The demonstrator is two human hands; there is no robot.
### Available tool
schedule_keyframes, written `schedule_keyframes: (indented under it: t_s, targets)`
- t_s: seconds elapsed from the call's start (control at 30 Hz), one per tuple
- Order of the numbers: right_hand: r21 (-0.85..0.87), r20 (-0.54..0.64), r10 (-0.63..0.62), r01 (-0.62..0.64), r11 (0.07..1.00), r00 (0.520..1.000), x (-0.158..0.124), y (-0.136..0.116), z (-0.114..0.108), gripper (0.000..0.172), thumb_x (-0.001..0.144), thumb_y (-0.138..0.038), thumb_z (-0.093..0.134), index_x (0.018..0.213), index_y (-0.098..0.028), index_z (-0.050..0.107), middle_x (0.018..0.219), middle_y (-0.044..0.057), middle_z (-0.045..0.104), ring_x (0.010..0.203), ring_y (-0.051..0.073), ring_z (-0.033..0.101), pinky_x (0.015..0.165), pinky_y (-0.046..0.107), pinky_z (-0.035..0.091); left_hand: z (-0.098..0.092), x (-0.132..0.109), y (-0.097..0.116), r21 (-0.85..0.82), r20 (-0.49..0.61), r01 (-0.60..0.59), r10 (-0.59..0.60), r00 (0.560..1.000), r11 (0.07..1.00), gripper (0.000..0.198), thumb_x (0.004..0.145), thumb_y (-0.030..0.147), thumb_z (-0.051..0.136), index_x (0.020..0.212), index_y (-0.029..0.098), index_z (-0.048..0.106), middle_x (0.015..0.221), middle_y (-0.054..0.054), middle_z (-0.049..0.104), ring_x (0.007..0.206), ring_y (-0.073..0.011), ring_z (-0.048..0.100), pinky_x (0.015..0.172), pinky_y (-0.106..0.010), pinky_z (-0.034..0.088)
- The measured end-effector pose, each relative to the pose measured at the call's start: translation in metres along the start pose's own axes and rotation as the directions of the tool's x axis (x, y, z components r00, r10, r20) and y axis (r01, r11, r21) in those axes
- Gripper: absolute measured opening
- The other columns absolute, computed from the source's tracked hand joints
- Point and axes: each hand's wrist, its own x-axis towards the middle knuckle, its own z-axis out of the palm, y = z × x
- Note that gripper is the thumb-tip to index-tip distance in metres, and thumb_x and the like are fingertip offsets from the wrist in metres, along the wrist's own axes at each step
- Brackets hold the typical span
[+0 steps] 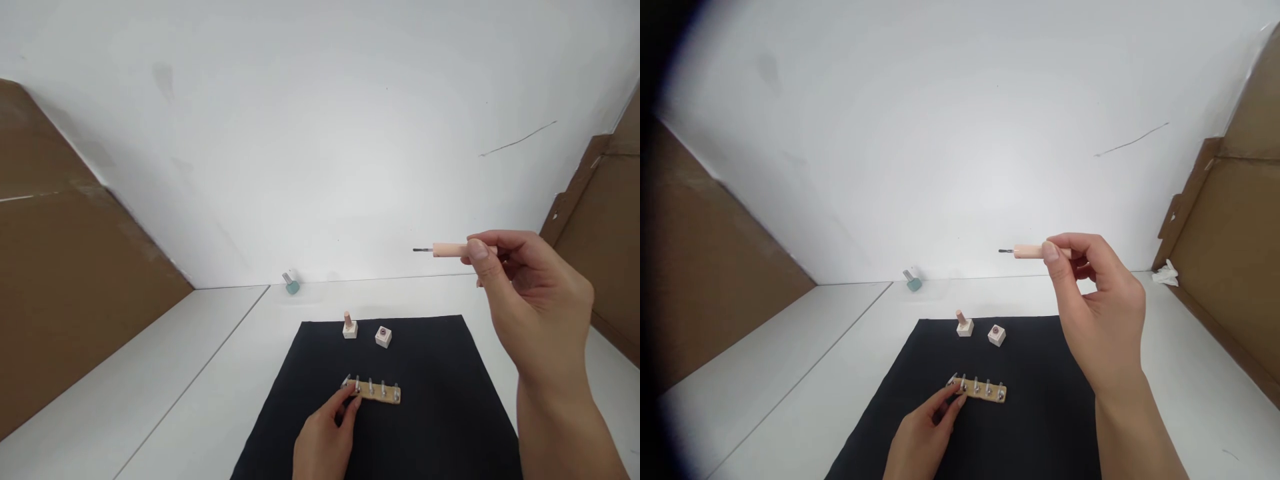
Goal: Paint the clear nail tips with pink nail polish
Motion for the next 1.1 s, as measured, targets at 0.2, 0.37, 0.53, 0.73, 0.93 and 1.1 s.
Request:
schedule_keyframes:
  t_s: [0.2, 0.37, 0.53, 0.73, 0.93, 1.1]
  targets:
    - [-0.014, -0.014, -0.004, 0.004, 1.000, 1.000, 0.000, 0.002, 0.000, 0.008, 0.094, -0.033, 0.072, 0.088, -0.029, 0.075, 0.079, -0.004, 0.071, 0.067, 0.013, 0.062, 0.066, 0.026, 0.056, 0.014, -0.011, -0.014, -0.037, 0.041, -0.044, 0.046, 0.998, 0.998, 0.035, 0.094, 0.042, 0.055, 0.115, 0.033, 0.082, 0.108, -0.001, 0.085, 0.101, -0.0283, 0.079, 0.079, -0.028, 0.059]
    - [-0.025, 0.020, -0.012, 0.013, 1.000, 1.000, -0.001, 0.002, 0.000, 0.006, 0.095, -0.032, 0.072, 0.090, -0.029, 0.074, 0.080, -0.004, 0.071, 0.067, 0.012, 0.061, 0.065, 0.023, 0.055, 0.014, -0.004, 0.003, -0.052, 0.051, -0.028, 0.031, 0.998, 0.998, 0.037, 0.094, 0.037, 0.058, 0.123, 0.030, 0.079, 0.088, -0.001, 0.086, 0.089, -0.0276, 0.081, 0.069, -0.028, 0.059]
    - [-0.007, 0.040, -0.014, 0.015, 1.000, 0.999, 0.001, -0.002, -0.001, 0.007, 0.095, -0.030, 0.072, 0.089, -0.028, 0.074, 0.080, -0.003, 0.072, 0.067, 0.013, 0.063, 0.064, 0.025, 0.057, 0.015, -0.002, 0.011, -0.024, 0.065, -0.018, 0.019, 0.998, 1.000, 0.034, 0.094, 0.037, 0.058, 0.119, 0.030, 0.081, 0.085, -0.001, 0.086, 0.091, -0.0263, 0.081, 0.068, -0.025, 0.057]
    - [0.010, 0.049, -0.022, 0.022, 1.000, 0.999, 0.002, -0.002, -0.001, 0.007, 0.095, -0.029, 0.071, 0.089, -0.028, 0.073, 0.080, -0.003, 0.073, 0.068, 0.014, 0.063, 0.064, 0.025, 0.058, 0.023, -0.001, 0.012, -0.003, 0.003, -0.027, 0.027, 1.000, 1.000, 0.030, 0.096, 0.033, 0.057, 0.112, 0.034, 0.082, 0.106, 0.000, 0.086, 0.102, -0.0271, 0.079, 0.077, -0.026, 0.056]
    - [0.000, 0.001, -0.028, 0.028, 1.000, 1.000, 0.002, 0.003, -0.003, 0.008, 0.095, -0.031, 0.072, 0.089, -0.029, 0.074, 0.079, -0.004, 0.071, 0.066, 0.012, 0.061, 0.064, 0.023, 0.056, 0.026, 0.001, 0.010, 0.007, -0.038, -0.077, 0.078, 0.996, 0.997, 0.026, 0.096, 0.033, 0.057, 0.097, 0.034, 0.083, 0.088, 0.002, 0.086, 0.087, -0.0250, 0.081, 0.067, -0.025, 0.053]
    - [0.003, -0.003, -0.021, 0.021, 1.000, 1.000, 0.001, 0.002, -0.003, 0.008, 0.095, -0.032, 0.072, 0.088, -0.028, 0.075, 0.079, -0.003, 0.071, 0.068, 0.013, 0.061, 0.065, 0.023, 0.055, 0.033, -0.004, 0.006, 0.028, -0.093, -0.135, 0.137, 0.986, 0.990, 0.026, 0.095, 0.029, 0.057, 0.100, 0.034, 0.082, 0.093, 0.001, 0.087, 0.087, -0.0263, 0.081, 0.072, -0.027, 0.055]
